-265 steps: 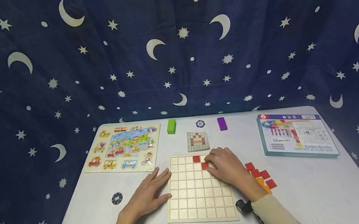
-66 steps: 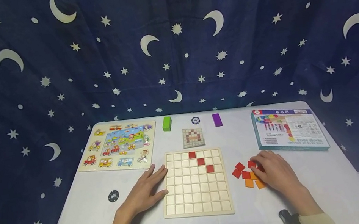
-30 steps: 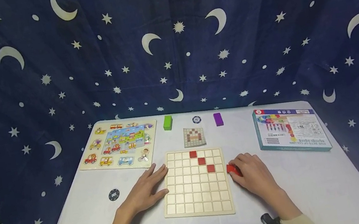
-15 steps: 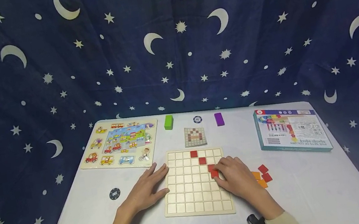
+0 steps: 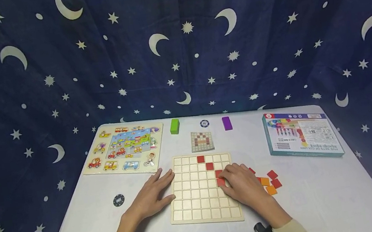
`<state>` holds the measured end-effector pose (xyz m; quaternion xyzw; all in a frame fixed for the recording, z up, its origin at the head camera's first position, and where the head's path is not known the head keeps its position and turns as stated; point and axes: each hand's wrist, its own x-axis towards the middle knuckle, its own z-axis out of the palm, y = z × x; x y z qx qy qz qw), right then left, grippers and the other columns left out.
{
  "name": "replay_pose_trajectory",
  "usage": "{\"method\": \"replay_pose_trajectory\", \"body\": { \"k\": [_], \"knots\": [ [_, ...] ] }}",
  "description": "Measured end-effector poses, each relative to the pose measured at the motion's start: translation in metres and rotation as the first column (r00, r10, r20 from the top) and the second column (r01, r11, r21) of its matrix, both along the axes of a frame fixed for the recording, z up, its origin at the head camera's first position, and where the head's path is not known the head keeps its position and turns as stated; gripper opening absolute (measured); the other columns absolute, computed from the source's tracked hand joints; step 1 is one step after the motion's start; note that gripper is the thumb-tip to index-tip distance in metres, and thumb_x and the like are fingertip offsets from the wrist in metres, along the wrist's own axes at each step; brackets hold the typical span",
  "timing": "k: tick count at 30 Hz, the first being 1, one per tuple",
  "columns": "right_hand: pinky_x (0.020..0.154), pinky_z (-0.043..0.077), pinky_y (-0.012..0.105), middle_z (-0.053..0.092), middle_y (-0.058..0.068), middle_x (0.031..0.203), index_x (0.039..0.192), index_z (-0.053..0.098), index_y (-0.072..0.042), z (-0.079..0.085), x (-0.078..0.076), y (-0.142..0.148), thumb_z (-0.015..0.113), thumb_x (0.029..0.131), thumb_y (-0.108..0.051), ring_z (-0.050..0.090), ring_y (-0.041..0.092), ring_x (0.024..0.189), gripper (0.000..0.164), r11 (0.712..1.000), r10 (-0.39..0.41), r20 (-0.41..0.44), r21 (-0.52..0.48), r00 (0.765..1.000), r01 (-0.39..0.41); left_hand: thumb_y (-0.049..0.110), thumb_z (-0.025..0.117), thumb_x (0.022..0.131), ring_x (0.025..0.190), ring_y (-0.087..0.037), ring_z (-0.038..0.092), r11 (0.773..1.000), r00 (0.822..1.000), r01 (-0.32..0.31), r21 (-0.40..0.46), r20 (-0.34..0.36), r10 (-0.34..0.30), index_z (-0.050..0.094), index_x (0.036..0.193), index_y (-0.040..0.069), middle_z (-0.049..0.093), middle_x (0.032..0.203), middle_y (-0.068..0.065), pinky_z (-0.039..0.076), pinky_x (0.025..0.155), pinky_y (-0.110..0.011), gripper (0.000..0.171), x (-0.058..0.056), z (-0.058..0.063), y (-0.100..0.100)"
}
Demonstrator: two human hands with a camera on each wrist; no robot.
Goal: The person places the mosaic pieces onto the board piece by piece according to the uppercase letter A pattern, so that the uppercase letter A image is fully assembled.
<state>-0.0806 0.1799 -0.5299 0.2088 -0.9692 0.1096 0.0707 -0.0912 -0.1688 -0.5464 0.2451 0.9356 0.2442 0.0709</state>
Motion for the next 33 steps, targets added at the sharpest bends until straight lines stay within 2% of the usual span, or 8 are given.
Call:
{"method": "replay_pose_trajectory", "body": {
  "k": [15, 22, 29, 33],
  "knots": [
    [0.077, 0.048, 0.032, 0.075, -0.002, 0.103, 0.108, 0.083, -0.015, -0.001, 0.003, 0.0, 0.092, 0.082, -0.032, 0.058, 0.014, 0.089, 0.032, 1.0, -0.026, 0.023, 0.001, 0.999, 0.026, 0.041, 0.073, 0.099, 0.165, -0.039, 0.028, 1.0, 1.0, 0.009, -0.003, 0.006, -0.009, 0.048, 0.162, 0.015, 0.044, 0.171, -0.001, 0.027, 0.135, -0.058, 0.072, 0.0, -0.002, 0.0],
    [0.083, 0.053, 0.036, 0.075, 0.0, 0.108, 0.113, 0.083, -0.015, 0.0, 0.005, 0.003, 0.09, 0.084, -0.033, 0.06, 0.017, 0.093, 0.035, 0.999, -0.048, 0.051, -0.009, 0.998, 0.049, 0.041, 0.073, 0.099, 0.165, -0.039, 0.028, 1.0, 1.0, 0.013, -0.004, 0.0, -0.013, 0.048, 0.162, 0.015, 0.043, 0.171, -0.001, 0.028, 0.134, -0.058, 0.073, 0.0, -0.001, 0.001],
    [0.078, 0.051, 0.036, 0.075, -0.002, 0.106, 0.112, 0.082, -0.015, 0.002, 0.011, 0.025, 0.089, 0.085, -0.029, 0.061, 0.015, 0.093, 0.031, 0.996, -0.071, 0.022, -0.044, 0.997, 0.072, 0.041, 0.073, 0.098, 0.165, -0.039, 0.028, 1.0, 1.0, 0.004, -0.017, 0.002, -0.004, 0.047, 0.162, 0.015, 0.044, 0.171, -0.001, 0.028, 0.134, -0.058, 0.074, 0.0, 0.002, 0.002],
    [0.077, 0.049, 0.036, 0.075, 0.0, 0.105, 0.113, 0.082, -0.014, 0.003, 0.015, 0.046, 0.089, 0.086, -0.028, 0.063, 0.017, 0.093, 0.031, 0.991, -0.12, 0.024, -0.058, 0.993, 0.121, 0.042, 0.073, 0.099, 0.166, -0.037, 0.026, 0.999, 0.999, -0.018, -0.028, 0.027, 0.018, 0.046, 0.163, 0.017, 0.042, 0.172, 0.001, 0.027, 0.135, -0.058, 0.074, 0.0, 0.002, 0.002]
  ]
}}
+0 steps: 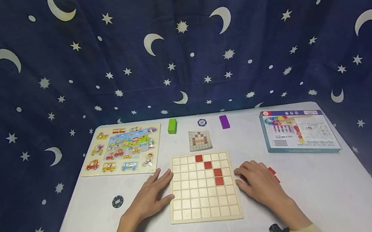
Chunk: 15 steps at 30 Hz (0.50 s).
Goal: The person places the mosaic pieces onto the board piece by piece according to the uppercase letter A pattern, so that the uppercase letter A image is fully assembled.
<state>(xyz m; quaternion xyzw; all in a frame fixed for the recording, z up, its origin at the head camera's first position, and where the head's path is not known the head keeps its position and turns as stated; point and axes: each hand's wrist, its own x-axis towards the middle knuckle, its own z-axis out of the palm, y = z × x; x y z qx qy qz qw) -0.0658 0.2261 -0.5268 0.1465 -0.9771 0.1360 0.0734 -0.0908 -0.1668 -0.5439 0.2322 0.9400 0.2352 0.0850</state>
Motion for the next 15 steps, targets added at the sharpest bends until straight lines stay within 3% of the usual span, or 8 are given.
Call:
{"method": "replay_pose_trajectory", "body": {
  "k": [5, 11, 15],
  "knots": [
    [0.078, 0.048, 0.04, 0.076, 0.005, 0.105, 0.115, 0.081, -0.01, 0.004, 0.002, 0.028, 0.087, 0.087, -0.025, 0.065, 0.023, 0.093, 0.032, 0.997, -0.072, 0.006, -0.006, 0.997, 0.072, 0.042, 0.072, 0.099, 0.166, -0.037, 0.025, 1.0, 1.0, -0.016, 0.008, 0.022, 0.016, 0.046, 0.163, 0.018, 0.042, 0.172, 0.001, 0.026, 0.135, -0.059, 0.073, 0.0, 0.0, 0.0],
    [0.081, 0.051, 0.047, 0.075, 0.013, 0.108, 0.116, 0.081, -0.007, 0.006, 0.006, 0.056, 0.087, 0.087, -0.023, 0.065, 0.032, 0.096, 0.034, 0.985, -0.172, 0.068, 0.006, 0.983, 0.172, 0.039, 0.073, 0.098, 0.164, -0.041, 0.03, 1.0, 1.0, -0.005, 0.02, -0.026, 0.006, 0.049, 0.161, 0.014, 0.046, 0.17, -0.003, 0.029, 0.133, -0.061, 0.072, 0.002, 0.0, 0.001],
    [0.085, 0.053, 0.054, 0.075, 0.018, 0.108, 0.115, 0.08, -0.004, 0.004, 0.007, 0.071, 0.086, 0.086, -0.021, 0.066, 0.037, 0.098, 0.034, 0.979, -0.202, 0.061, 0.018, 0.977, 0.201, 0.038, 0.074, 0.098, 0.163, -0.041, 0.03, 1.0, 1.0, -0.003, 0.028, -0.03, 0.003, 0.049, 0.161, 0.014, 0.046, 0.17, -0.003, 0.03, 0.132, -0.062, 0.071, 0.002, 0.0, 0.001]
  ]
}}
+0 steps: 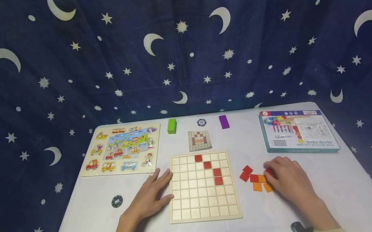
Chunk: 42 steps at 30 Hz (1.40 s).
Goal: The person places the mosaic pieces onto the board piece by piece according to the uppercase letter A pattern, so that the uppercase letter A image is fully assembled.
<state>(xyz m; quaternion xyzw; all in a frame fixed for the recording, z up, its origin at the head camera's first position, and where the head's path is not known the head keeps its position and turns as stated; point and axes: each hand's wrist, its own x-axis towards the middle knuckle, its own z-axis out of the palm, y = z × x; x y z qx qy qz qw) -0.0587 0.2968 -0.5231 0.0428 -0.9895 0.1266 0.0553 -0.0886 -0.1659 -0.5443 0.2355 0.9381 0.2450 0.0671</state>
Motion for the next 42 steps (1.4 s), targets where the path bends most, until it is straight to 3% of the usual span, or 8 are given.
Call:
{"method": "replay_pose_trajectory", "body": {
  "k": [13, 18, 26, 42],
  "knots": [
    [0.089, 0.053, 0.06, 0.074, 0.021, 0.109, 0.116, 0.079, 0.0, -0.008, -0.002, 0.015, 0.088, 0.084, -0.019, 0.064, 0.041, 0.099, 0.038, 1.0, -0.023, 0.059, -0.001, 0.998, 0.023, 0.041, 0.072, 0.099, 0.166, -0.038, 0.026, 1.0, 0.999, 0.01, -0.013, 0.033, -0.009, 0.045, 0.163, 0.016, 0.042, 0.172, 0.0, 0.026, 0.135, -0.059, 0.074, -0.001, 0.0, -0.001],
    [0.091, 0.053, 0.062, 0.074, 0.023, 0.11, 0.117, 0.078, 0.002, -0.01, -0.001, 0.017, 0.086, 0.086, -0.016, 0.065, 0.043, 0.102, 0.036, 0.999, -0.03, 0.036, -0.011, 0.999, 0.03, 0.041, 0.072, 0.099, 0.166, -0.038, 0.026, 1.0, 0.999, 0.014, -0.017, 0.032, -0.013, 0.045, 0.163, 0.016, 0.042, 0.172, 0.0, 0.026, 0.135, -0.059, 0.074, -0.002, 0.0, -0.001],
    [0.09, 0.053, 0.063, 0.074, 0.025, 0.11, 0.114, 0.079, 0.002, -0.007, -0.002, 0.015, 0.091, 0.083, -0.03, 0.065, 0.044, 0.098, 0.047, 0.997, -0.081, 0.062, 0.0, 0.995, 0.081, 0.042, 0.072, 0.099, 0.166, -0.038, 0.025, 1.0, 0.999, 0.017, -0.021, 0.034, -0.016, 0.045, 0.163, 0.016, 0.041, 0.172, 0.0, 0.025, 0.136, -0.058, 0.074, -0.002, 0.0, -0.002],
    [0.091, 0.054, 0.062, 0.074, 0.024, 0.109, 0.116, 0.078, 0.001, -0.005, -0.006, 0.018, 0.09, 0.083, -0.023, 0.065, 0.042, 0.098, 0.042, 0.999, -0.045, 0.105, 0.009, 0.993, 0.044, 0.042, 0.072, 0.099, 0.166, -0.038, 0.024, 1.0, 0.999, 0.019, -0.019, 0.034, -0.018, 0.045, 0.163, 0.016, 0.041, 0.172, 0.0, 0.025, 0.136, -0.058, 0.074, -0.002, -0.001, -0.003]
  ]
}}
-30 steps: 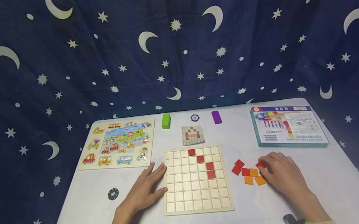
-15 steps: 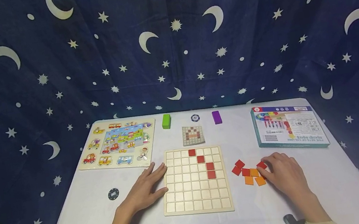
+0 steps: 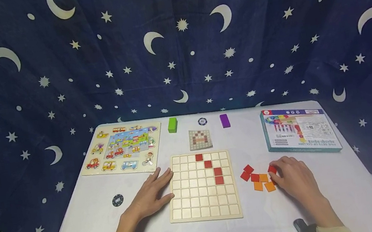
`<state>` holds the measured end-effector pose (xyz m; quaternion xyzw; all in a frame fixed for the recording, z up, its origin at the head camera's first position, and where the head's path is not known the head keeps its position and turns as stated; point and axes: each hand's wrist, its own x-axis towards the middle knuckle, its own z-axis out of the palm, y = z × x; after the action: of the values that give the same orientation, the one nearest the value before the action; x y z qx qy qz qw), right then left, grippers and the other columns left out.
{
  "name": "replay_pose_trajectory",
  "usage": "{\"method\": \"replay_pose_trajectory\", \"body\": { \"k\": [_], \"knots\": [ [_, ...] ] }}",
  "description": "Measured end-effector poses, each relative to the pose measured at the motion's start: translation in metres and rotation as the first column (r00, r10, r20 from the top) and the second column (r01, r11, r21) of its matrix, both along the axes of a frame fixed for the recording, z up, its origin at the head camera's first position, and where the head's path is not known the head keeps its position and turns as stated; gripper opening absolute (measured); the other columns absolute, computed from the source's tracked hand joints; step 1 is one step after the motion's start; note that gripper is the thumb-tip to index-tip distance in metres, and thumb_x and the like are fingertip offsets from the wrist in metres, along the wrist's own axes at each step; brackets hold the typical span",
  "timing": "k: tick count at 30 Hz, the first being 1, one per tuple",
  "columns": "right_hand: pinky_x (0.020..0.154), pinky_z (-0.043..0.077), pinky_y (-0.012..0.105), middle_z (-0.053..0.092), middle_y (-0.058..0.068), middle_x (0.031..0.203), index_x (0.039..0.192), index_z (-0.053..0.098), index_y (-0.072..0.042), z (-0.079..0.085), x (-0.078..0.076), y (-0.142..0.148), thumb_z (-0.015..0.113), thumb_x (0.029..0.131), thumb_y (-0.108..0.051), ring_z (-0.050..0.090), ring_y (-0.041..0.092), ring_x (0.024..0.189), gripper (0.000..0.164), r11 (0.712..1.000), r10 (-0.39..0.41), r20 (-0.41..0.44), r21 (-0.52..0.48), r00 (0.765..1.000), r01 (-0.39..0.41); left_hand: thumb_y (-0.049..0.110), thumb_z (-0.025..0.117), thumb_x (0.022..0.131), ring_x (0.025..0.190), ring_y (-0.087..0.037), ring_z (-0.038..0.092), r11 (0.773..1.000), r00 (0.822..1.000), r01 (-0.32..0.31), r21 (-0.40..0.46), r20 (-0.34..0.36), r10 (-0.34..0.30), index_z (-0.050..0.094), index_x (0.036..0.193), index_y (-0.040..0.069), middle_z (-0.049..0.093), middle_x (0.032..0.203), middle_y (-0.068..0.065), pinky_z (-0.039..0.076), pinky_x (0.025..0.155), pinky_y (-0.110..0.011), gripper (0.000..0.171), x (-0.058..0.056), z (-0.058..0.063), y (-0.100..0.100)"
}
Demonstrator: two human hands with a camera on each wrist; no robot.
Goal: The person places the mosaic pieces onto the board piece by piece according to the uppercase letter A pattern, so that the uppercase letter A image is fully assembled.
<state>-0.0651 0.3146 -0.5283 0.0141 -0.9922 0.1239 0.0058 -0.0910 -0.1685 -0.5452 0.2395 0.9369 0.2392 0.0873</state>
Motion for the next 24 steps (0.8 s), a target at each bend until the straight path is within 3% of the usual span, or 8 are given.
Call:
{"method": "replay_pose_trajectory", "body": {
  "k": [12, 17, 24],
  "knots": [
    [0.079, 0.052, 0.05, 0.075, 0.014, 0.1, 0.113, 0.08, -0.003, 0.005, -0.003, -0.023, 0.089, 0.082, -0.023, 0.062, 0.03, 0.088, 0.038, 0.999, 0.045, -0.105, -0.012, 0.993, -0.047, 0.043, 0.071, 0.1, 0.166, -0.038, 0.024, 1.0, 1.0, -0.003, 0.002, 0.01, 0.003, 0.045, 0.164, 0.017, 0.04, 0.173, 0.0, 0.024, 0.136, -0.059, 0.073, 0.0, 0.002, 0.0],
    [0.077, 0.05, 0.042, 0.076, 0.009, 0.102, 0.113, 0.081, -0.007, 0.008, -0.003, -0.05, 0.089, 0.083, -0.025, 0.061, 0.023, 0.086, 0.037, 0.992, 0.122, -0.116, -0.002, 0.986, -0.123, 0.041, 0.071, 0.1, 0.166, -0.038, 0.024, 1.0, 1.0, -0.001, 0.009, 0.005, 0.001, 0.045, 0.163, 0.016, 0.041, 0.172, -0.001, 0.024, 0.136, -0.059, 0.073, 0.001, 0.003, 0.0],
    [0.077, 0.05, 0.037, 0.075, 0.0, 0.102, 0.11, 0.082, -0.014, 0.004, 0.002, -0.091, 0.091, 0.081, -0.028, 0.061, 0.016, 0.09, 0.034, 0.967, 0.252, -0.146, 0.006, 0.957, -0.254, 0.042, 0.072, 0.1, 0.166, -0.038, 0.024, 1.0, 1.0, -0.003, 0.01, 0.002, 0.003, 0.045, 0.163, 0.016, 0.041, 0.172, 0.0, 0.024, 0.136, -0.059, 0.074, 0.001, 0.002, 0.0]
  ]
}}
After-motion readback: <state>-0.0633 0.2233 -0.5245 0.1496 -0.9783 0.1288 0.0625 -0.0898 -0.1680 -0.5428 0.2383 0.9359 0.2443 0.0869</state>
